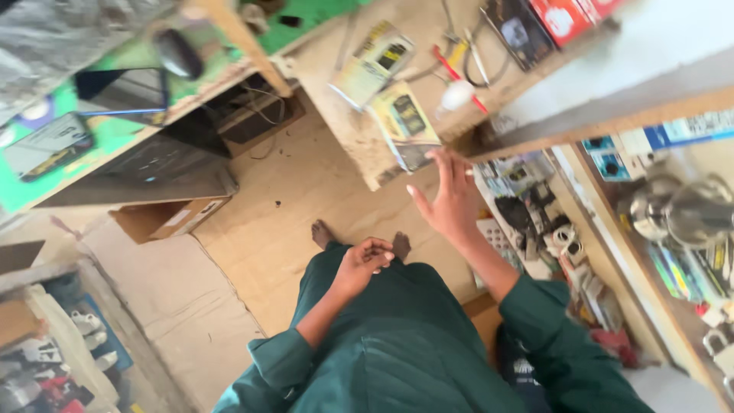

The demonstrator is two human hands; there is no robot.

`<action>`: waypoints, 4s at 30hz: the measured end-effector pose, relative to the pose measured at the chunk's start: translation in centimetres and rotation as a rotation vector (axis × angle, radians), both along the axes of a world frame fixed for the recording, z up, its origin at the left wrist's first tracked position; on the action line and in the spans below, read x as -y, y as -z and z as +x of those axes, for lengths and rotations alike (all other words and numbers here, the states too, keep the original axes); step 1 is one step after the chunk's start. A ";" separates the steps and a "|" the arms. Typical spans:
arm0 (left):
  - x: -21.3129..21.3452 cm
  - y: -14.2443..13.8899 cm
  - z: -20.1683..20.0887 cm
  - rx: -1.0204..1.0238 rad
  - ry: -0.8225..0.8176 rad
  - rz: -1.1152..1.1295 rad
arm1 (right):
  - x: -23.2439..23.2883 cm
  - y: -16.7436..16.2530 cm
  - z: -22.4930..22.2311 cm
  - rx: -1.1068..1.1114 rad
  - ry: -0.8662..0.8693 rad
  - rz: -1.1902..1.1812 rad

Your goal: The person repeatedly picks up small boxes from a shelf, opens them to reveal black electronic devices, places the devices on a green workbench, and returns the empty boxes to the shelf. The person handles multiple identical items in a repetitive cycle.

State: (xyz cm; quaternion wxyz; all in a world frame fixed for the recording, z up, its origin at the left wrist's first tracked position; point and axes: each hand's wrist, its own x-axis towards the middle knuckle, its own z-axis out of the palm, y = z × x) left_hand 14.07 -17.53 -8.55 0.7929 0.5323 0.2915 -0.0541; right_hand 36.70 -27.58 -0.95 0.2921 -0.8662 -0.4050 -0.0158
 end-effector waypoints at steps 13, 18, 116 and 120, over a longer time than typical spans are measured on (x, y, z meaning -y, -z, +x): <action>-12.4 -1.1 -1.3 0.159 -0.129 0.131 | -3.7 -2.2 -2.4 0.117 0.253 0.085; -15.7 -6.0 0.9 0.204 -0.178 0.097 | -3.0 -10.3 -5.9 -0.033 0.212 0.059; -3.6 -13.0 -13.4 0.076 -1.524 0.468 | -15.2 -8.8 -7.3 -0.897 -0.817 -0.062; -2.8 -12.4 -9.9 0.075 -1.454 0.632 | -13.3 -8.2 -5.6 -0.812 -0.807 0.019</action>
